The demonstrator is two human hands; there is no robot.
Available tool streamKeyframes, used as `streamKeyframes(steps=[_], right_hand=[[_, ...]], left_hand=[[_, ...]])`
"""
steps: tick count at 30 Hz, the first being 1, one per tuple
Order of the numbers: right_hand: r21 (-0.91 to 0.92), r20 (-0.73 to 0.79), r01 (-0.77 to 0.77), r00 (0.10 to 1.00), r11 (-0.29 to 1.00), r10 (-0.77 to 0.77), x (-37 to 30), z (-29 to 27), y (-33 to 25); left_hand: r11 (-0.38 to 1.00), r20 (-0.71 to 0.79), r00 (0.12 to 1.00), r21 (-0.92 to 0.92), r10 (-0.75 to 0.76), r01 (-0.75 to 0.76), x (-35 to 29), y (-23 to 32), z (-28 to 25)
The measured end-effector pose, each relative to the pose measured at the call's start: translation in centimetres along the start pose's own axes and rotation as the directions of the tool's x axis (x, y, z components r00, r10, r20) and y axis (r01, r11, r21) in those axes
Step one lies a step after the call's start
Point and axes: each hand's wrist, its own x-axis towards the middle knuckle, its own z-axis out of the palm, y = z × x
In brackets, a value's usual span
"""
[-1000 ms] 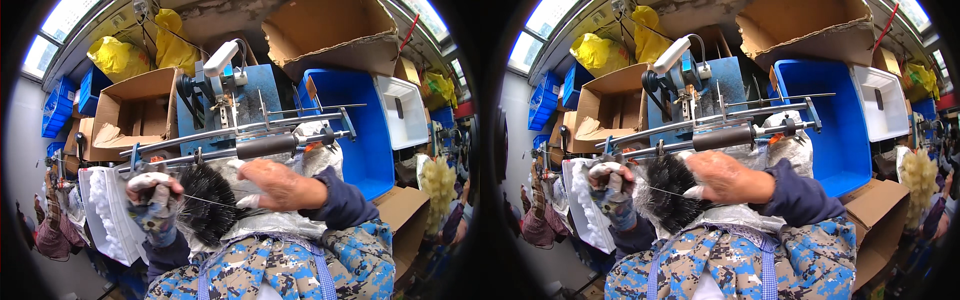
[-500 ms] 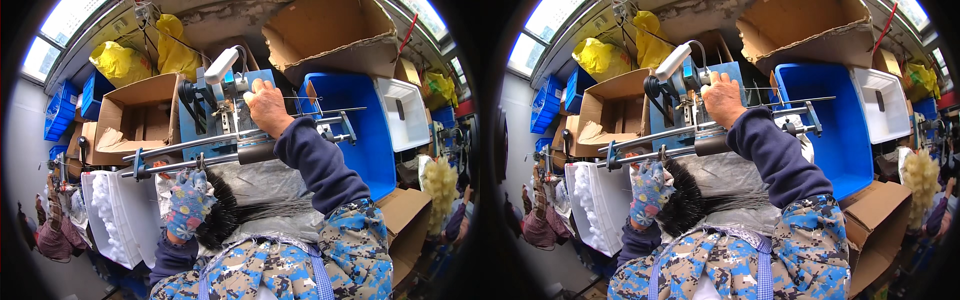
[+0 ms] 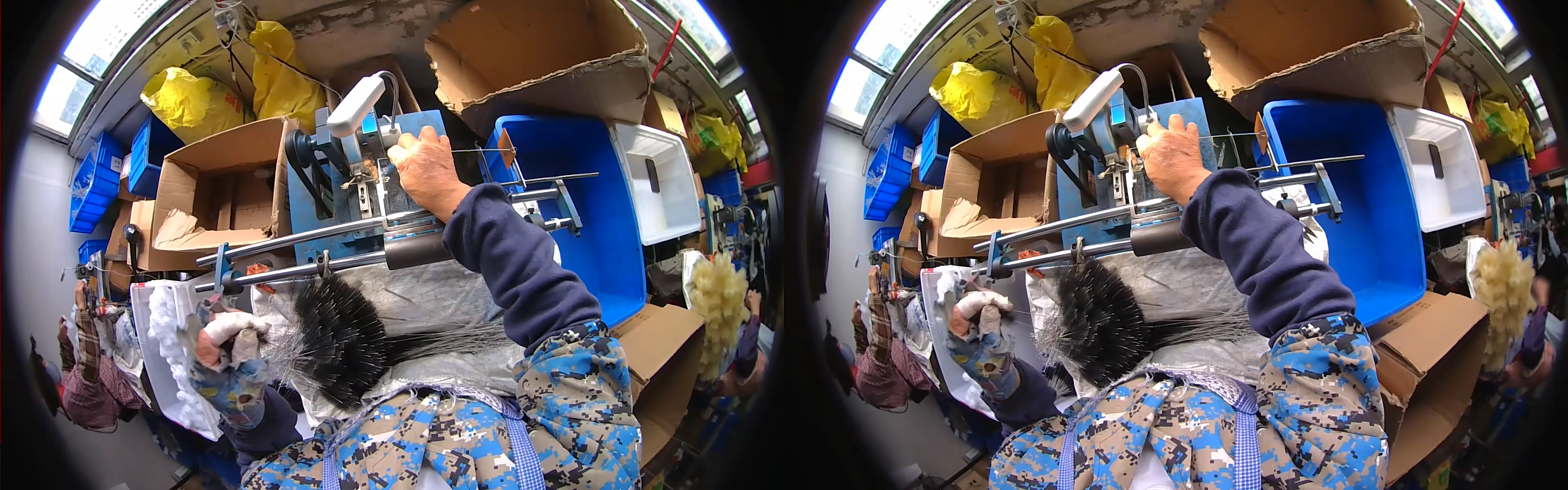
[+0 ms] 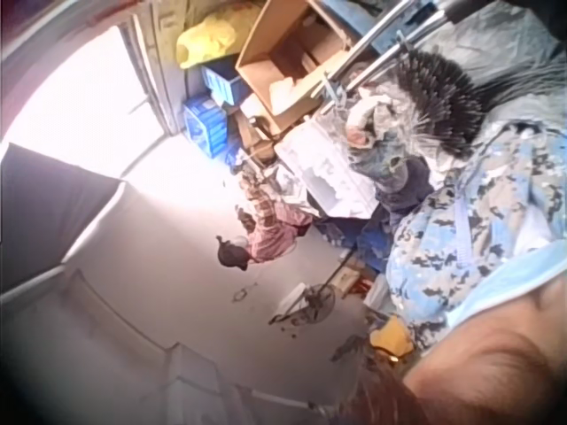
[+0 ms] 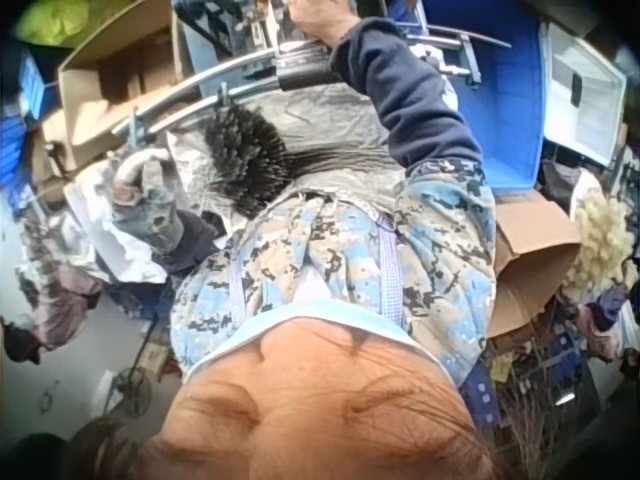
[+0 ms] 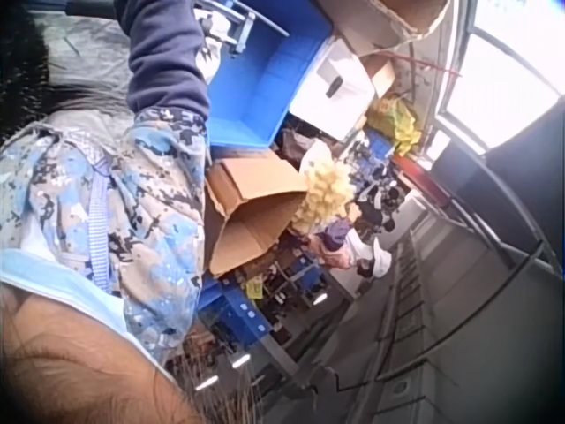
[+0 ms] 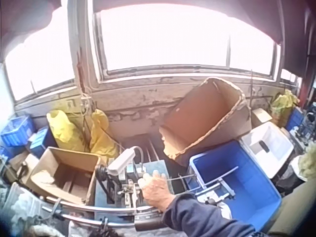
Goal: The person operates a manual machine in a workshop, repeatedly inserting a bundle of black bristles into a rotating mechanism. They use a lever to process the bristles and then remove them, repeating this cycle continuously throughout the clip.
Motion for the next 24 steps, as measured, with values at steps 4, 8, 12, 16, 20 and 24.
streamKeyframes(steps=[4, 8, 12, 16, 20, 24], right_hand=[[0.128, 0.047, -0.036, 0.998, 0.991, 0.031, 0.5, 0.4, 0.0], [0.108, 0.096, -0.081, 0.993, 0.991, 0.07, 0.6, 1.0, 0.5], [-0.049, 0.082, -0.083, 0.993, 0.995, 0.087, -0.2, 0.1, 0.6], [-0.042, -0.017, -0.038, 0.999, 0.998, 0.038, -3.6, -1.7, 1.1], [0.023, 0.15, -0.156, 0.977, 0.987, 0.151, -4.2, -2.4, 0.2], [0.097, 0.167, -0.21, 0.967, 0.973, 0.192, -4.0, -1.8, -0.2]], left_hand=[[0.963, 0.045, 0.994, -0.255, 0.103, -0.088, 0.2, -1.2, -3.2], [0.941, 0.141, 0.989, -0.337, 0.036, 0.014, 0.3, -1.8, -2.6], [0.94, 0.147, 0.987, -0.342, 0.065, -0.011, 0.3, -1.8, -2.5], [0.944, -0.026, 0.994, -0.313, 0.106, -0.109, -0.6, -2.3, -3.3], [0.893, -0.132, 0.99, -0.451, -0.055, -0.01, -0.4, -1.7, -0.4], [0.878, 0.098, 0.993, -0.478, 0.07, -0.015, 0.2, -2.3, -0.7]])
